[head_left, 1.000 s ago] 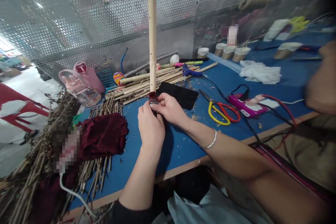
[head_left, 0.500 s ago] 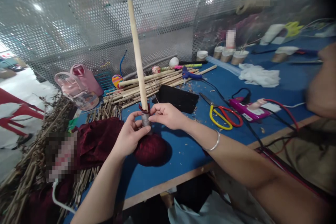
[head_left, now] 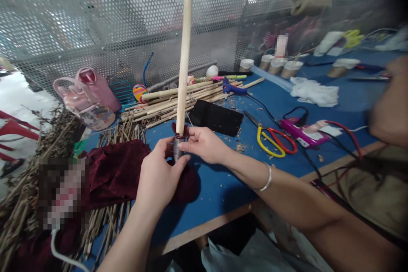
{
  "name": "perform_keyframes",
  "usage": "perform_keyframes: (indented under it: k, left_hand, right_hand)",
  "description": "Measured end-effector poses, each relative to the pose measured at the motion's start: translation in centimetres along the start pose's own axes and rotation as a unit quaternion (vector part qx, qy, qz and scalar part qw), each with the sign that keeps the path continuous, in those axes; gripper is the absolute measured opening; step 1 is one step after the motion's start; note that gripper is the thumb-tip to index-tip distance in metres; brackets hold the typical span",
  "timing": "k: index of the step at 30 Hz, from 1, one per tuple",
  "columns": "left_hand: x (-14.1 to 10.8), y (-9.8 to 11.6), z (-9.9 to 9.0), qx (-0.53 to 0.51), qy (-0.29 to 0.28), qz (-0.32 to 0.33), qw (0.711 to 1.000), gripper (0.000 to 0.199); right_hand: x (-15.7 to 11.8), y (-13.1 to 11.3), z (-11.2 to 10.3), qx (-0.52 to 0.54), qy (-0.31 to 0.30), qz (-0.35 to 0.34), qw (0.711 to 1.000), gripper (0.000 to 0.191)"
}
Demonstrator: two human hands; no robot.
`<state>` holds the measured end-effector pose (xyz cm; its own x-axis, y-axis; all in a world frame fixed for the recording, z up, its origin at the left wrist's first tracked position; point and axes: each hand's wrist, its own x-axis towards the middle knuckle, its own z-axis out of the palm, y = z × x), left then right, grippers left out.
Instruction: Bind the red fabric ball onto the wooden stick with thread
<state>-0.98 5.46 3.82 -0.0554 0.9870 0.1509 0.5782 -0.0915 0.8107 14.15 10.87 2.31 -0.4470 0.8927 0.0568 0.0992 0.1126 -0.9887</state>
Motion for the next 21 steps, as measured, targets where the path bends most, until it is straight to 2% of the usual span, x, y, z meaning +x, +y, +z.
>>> perform_keyframes:
  k: [2,5,9,12,14,16,18,21]
  left_hand:
    - [0.0,0.2,0.0,0.024,0.001,-0.001,1.000,0.043]
    - [0.1,0.1,-0.1,0.001,-0.025,0.012,1.000,0.047]
    - [-0.3,-0.1,-0.9,-0.078,-0.059,0.021,0.995,0.035]
    - [-1.6,-0.6,-1.5,-0.170,-0.015,-0.013,0.985,0.018]
    - [-2.5,-0.9,-1.5,-0.245,0.010,-0.044,0.968,0.018]
    - [-3.4,-1.2,-1.2,-0.307,0.016,-0.068,0.949,0.018]
    - [-4.2,-1.2,-0.6,-0.337,0.027,-0.098,0.936,0.026]
    - [-5.2,-0.9,0.3,-0.386,0.082,-0.100,0.913,0.031]
  right_hand:
    - [0.1,0.1,0.2,-0.011,0.004,0.010,1.000,0.029]
    - [0.0,0.4,0.5,-0.017,-0.006,0.004,1.000,0.031]
    - [-0.1,0.4,0.2,-0.018,-0.079,-0.077,0.994,0.041]
    - [1.2,-0.2,-1.2,-0.146,-0.136,-0.141,0.970,0.037]
    - [3.3,-0.9,-2.5,-0.272,-0.107,-0.173,0.940,0.024]
    - [6.2,-1.9,-3.9,-0.323,-0.015,-0.175,0.930,0.015]
    - [9.5,-3.2,-5.3,-0.292,0.084,-0.152,0.941,0.007]
    - [13.6,-5.7,-7.5,-0.234,0.154,-0.129,0.951,0.028]
